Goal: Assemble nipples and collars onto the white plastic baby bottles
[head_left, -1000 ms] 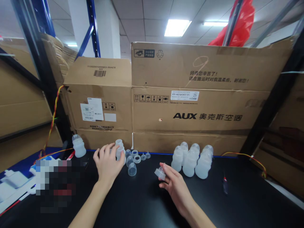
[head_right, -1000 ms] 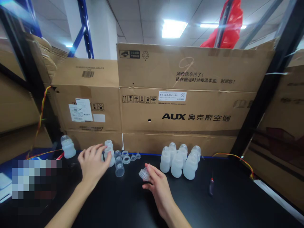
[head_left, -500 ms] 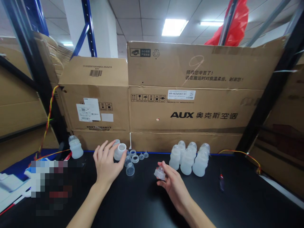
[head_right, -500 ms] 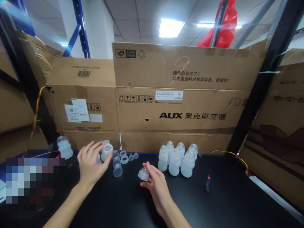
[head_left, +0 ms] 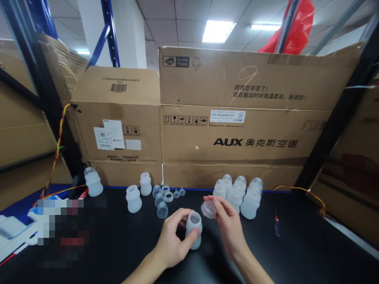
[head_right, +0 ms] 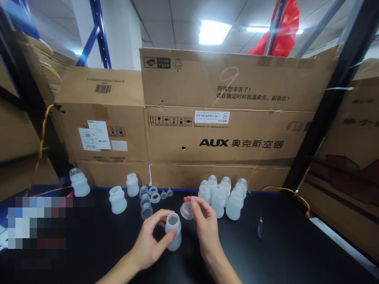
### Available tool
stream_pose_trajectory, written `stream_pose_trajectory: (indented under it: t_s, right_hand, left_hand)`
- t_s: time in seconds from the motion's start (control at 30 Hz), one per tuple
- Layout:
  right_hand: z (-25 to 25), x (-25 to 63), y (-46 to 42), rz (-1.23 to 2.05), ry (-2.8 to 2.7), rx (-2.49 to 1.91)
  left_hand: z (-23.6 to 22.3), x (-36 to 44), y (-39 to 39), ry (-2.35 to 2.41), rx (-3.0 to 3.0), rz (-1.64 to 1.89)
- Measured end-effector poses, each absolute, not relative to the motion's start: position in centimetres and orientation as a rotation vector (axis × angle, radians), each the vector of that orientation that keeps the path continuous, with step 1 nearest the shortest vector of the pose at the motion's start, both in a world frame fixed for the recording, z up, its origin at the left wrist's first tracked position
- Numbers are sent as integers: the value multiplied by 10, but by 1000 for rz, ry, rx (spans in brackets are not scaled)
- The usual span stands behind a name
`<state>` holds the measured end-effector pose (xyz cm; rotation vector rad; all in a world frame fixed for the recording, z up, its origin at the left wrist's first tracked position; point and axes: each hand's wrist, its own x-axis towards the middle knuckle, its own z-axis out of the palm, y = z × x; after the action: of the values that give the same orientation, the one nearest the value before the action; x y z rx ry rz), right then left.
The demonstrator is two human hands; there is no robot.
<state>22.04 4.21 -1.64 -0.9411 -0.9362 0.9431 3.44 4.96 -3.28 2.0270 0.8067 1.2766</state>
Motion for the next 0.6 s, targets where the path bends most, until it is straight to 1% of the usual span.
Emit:
stream_pose_trajectory:
  t_s: [0.2,0.43,0.6]
  right_hand:
    - [-6,218,35,944,-1056,-917]
    - [-7,210,32,997,-1292,-847]
    - [-11,210,35,1032,-1338,-843]
  left_hand:
    - [-31,41,45,728,1963,1109]
    - [-34,43,47,740,1937,1137]
    - [-33,43,49,723,1911,1126]
